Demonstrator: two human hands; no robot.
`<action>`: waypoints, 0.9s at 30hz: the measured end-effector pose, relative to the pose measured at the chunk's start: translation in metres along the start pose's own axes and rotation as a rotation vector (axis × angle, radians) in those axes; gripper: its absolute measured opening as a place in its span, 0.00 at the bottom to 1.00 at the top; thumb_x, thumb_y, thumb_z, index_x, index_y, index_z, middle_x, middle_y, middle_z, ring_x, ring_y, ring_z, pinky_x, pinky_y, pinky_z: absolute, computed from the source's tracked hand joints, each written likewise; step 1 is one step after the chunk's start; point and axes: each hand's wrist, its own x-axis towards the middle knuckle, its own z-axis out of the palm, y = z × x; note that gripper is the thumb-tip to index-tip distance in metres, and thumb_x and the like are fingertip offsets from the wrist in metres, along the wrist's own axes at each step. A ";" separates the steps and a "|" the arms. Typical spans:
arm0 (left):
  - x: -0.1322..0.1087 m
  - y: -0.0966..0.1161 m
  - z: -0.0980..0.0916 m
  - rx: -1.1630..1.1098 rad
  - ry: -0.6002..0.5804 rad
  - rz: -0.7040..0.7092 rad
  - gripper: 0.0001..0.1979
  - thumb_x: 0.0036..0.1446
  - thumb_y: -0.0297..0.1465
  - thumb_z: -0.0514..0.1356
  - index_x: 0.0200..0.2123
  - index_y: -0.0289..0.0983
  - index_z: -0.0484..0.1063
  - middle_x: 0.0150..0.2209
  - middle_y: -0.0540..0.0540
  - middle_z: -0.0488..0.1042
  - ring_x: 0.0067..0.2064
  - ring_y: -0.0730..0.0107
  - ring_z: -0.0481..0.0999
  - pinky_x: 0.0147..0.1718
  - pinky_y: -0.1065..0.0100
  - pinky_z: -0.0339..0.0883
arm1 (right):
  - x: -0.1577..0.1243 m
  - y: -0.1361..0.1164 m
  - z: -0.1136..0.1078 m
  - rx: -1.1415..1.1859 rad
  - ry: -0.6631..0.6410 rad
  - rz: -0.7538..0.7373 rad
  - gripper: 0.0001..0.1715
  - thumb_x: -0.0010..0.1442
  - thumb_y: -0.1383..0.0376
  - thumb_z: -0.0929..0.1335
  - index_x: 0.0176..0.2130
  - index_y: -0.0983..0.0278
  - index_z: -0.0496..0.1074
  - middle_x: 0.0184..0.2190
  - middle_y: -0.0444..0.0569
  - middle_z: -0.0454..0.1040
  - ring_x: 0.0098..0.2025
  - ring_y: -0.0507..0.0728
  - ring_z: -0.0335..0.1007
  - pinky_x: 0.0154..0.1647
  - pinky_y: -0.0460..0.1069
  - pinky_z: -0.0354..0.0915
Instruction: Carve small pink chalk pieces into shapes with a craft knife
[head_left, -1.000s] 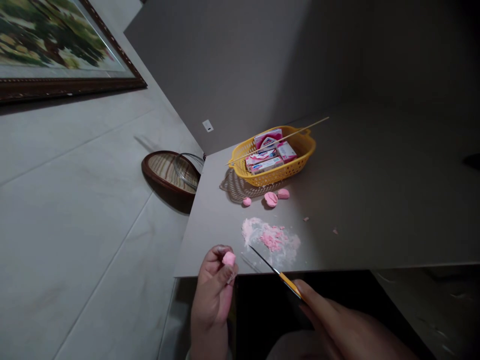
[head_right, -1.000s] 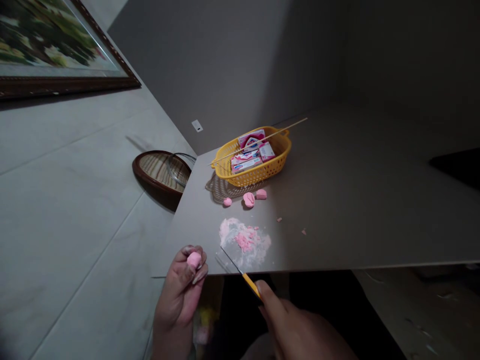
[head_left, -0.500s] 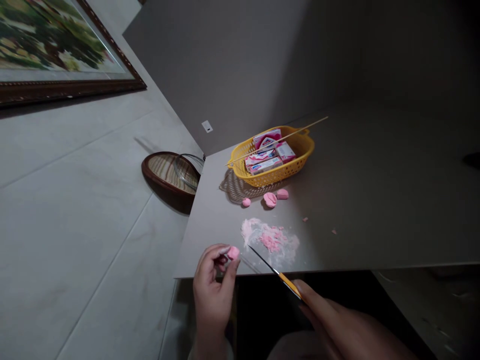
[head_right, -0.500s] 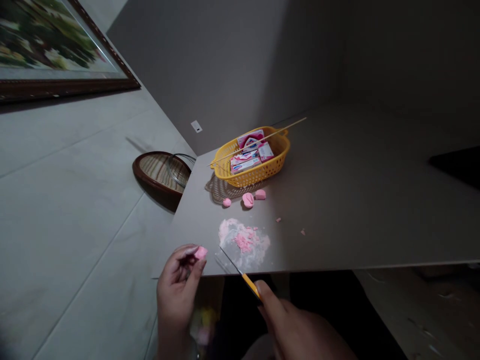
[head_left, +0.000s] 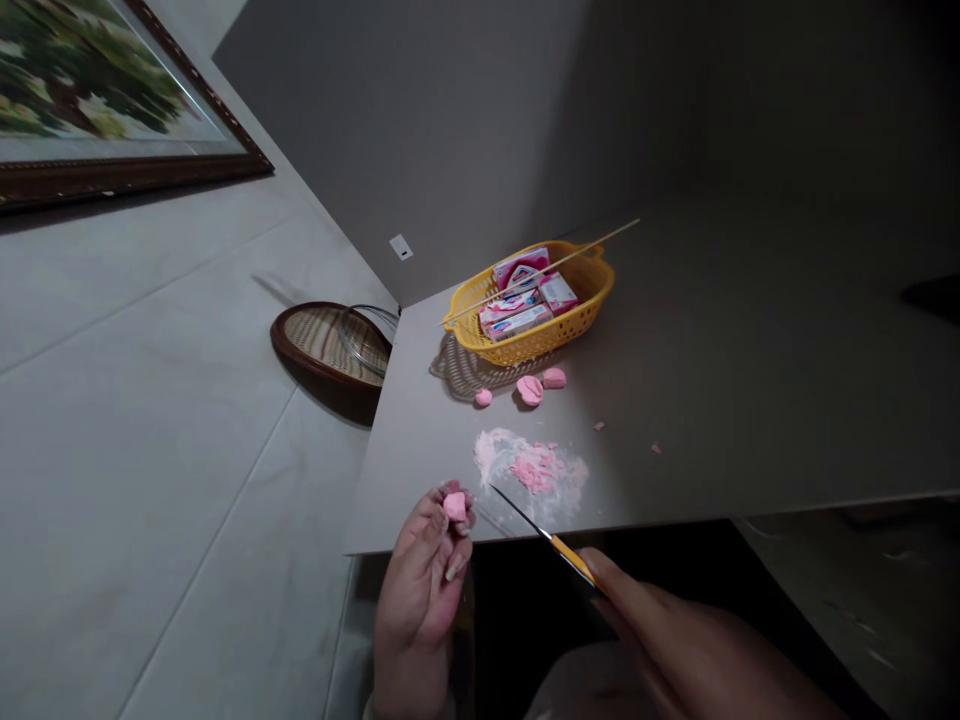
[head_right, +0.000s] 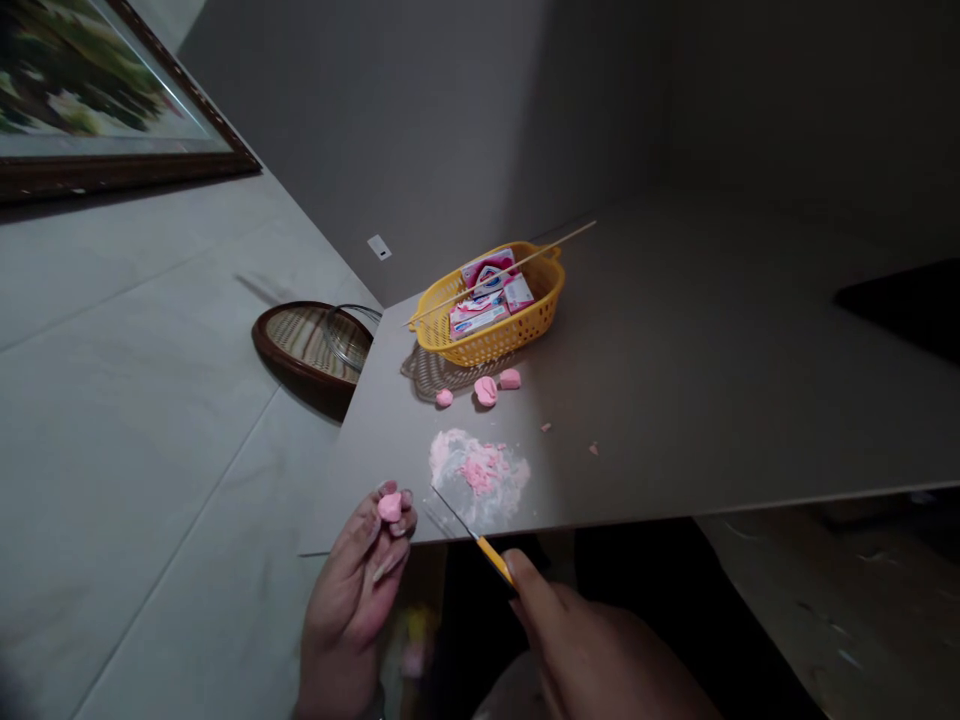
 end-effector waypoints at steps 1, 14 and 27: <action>-0.001 0.000 0.001 0.010 -0.003 -0.001 0.19 0.45 0.35 0.77 0.39 0.35 0.78 0.33 0.48 0.74 0.29 0.79 0.68 0.21 0.80 0.60 | 0.000 -0.001 -0.001 -0.007 -0.001 -0.002 0.31 0.58 0.75 0.59 0.57 0.61 0.74 0.30 0.49 0.83 0.26 0.60 0.81 0.28 0.50 0.75; 0.011 -0.022 -0.005 1.058 0.083 0.692 0.05 0.61 0.34 0.66 0.36 0.39 0.78 0.40 0.46 0.78 0.34 0.73 0.74 0.35 0.71 0.70 | 0.000 -0.006 -0.010 -0.133 -0.014 -0.028 0.33 0.59 0.75 0.56 0.59 0.65 0.72 0.33 0.52 0.84 0.25 0.59 0.80 0.22 0.48 0.72; 0.009 -0.022 -0.005 1.189 0.069 0.727 0.04 0.64 0.34 0.64 0.40 0.42 0.78 0.41 0.47 0.78 0.40 0.69 0.76 0.37 0.70 0.70 | 0.000 -0.008 -0.009 -0.133 -0.048 0.052 0.35 0.59 0.78 0.56 0.60 0.60 0.70 0.41 0.50 0.84 0.26 0.57 0.80 0.24 0.48 0.71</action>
